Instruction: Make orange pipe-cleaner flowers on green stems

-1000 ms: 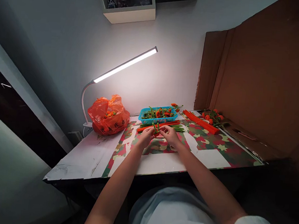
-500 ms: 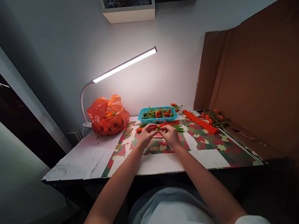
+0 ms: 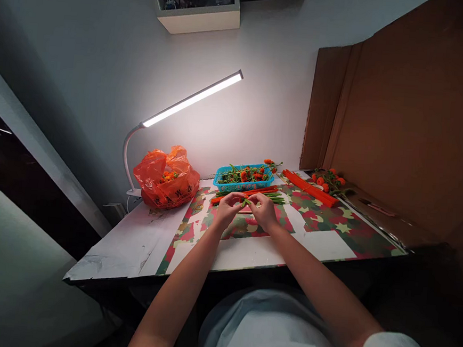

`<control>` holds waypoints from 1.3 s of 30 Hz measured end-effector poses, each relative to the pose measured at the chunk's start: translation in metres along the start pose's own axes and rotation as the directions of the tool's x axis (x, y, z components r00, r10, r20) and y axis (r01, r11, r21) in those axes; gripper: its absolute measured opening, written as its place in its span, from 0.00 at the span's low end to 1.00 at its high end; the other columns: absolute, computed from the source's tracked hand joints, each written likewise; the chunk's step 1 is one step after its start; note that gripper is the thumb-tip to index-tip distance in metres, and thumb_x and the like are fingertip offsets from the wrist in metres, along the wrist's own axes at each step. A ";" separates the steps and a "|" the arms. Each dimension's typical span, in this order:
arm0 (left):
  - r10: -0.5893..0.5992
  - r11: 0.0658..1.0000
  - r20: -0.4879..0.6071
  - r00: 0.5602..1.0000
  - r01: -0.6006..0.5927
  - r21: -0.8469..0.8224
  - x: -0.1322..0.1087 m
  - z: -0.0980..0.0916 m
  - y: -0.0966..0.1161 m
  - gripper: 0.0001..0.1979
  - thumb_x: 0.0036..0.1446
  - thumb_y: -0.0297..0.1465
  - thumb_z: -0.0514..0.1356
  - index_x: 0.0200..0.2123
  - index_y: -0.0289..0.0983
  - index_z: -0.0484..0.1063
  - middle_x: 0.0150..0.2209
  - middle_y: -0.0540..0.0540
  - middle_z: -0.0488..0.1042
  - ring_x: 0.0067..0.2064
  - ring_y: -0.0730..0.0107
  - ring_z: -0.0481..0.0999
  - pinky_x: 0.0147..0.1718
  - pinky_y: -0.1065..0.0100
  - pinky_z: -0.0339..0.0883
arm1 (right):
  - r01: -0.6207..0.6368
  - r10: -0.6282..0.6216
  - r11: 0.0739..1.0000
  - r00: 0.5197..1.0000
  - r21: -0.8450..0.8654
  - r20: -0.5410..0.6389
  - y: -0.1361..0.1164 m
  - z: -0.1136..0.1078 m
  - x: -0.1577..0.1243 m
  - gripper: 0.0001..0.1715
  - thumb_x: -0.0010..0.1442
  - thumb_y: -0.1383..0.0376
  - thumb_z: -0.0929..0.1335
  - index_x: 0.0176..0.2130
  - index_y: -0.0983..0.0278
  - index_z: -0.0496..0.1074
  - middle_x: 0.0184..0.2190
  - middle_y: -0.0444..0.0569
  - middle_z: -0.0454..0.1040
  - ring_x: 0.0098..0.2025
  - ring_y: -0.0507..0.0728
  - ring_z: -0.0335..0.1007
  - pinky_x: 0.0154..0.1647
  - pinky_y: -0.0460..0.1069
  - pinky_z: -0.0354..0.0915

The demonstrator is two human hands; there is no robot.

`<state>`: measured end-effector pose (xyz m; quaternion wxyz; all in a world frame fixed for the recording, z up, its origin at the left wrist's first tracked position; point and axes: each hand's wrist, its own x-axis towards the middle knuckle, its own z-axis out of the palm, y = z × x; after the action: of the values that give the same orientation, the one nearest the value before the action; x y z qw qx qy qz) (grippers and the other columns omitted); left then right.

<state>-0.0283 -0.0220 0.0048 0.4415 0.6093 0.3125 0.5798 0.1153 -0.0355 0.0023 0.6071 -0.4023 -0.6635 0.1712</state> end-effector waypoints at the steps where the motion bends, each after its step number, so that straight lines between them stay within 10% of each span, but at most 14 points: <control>1: -0.024 1.000 0.013 1.000 0.024 -0.019 0.000 0.000 0.001 0.13 0.42 0.34 0.68 0.33 0.36 0.75 0.38 0.46 0.75 0.40 0.68 0.74 0.41 0.67 0.69 | -0.013 0.013 1.000 1.000 -0.003 -0.010 0.001 0.000 0.000 0.05 0.52 0.65 0.65 0.26 0.62 0.70 0.26 0.46 0.72 0.29 0.55 0.67 0.32 0.49 0.63; 12: 0.120 0.962 -0.035 0.992 -0.108 0.250 -0.003 0.002 0.007 0.09 0.44 0.38 0.68 0.24 0.39 0.75 0.36 0.43 0.73 0.41 0.63 0.72 0.32 0.69 0.68 | -0.090 0.090 0.995 0.996 0.044 0.001 0.003 0.001 0.001 0.08 0.53 0.63 0.64 0.26 0.63 0.69 0.26 0.47 0.73 0.29 0.55 0.68 0.32 0.49 0.63; 24: -0.389 0.921 0.143 0.910 0.385 0.051 -0.001 -0.007 0.010 0.25 0.41 0.50 0.66 0.29 0.34 0.69 0.29 0.47 0.73 0.32 0.67 0.75 0.30 0.67 0.70 | 0.232 -0.205 0.968 0.954 -0.101 0.221 0.004 -0.018 0.006 0.12 0.55 0.73 0.65 0.32 0.62 0.77 0.29 0.47 0.73 0.33 0.55 0.68 0.34 0.49 0.62; 39: -0.330 0.938 -0.009 0.944 0.329 0.108 0.004 -0.001 -0.007 0.19 0.48 0.43 0.64 0.22 0.35 0.62 0.17 0.55 0.60 0.17 0.83 0.57 0.16 0.76 0.49 | 0.377 -0.255 0.803 0.917 -0.462 0.306 0.001 -0.005 -0.003 0.10 0.62 0.69 0.64 0.31 0.63 0.74 0.31 0.48 0.74 0.37 0.56 0.65 0.38 0.51 0.50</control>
<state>-0.0280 -0.0154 -0.0005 0.5001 0.5740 0.4390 0.4773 0.1201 -0.0389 0.0004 0.4179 -0.4093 -0.8080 -0.0705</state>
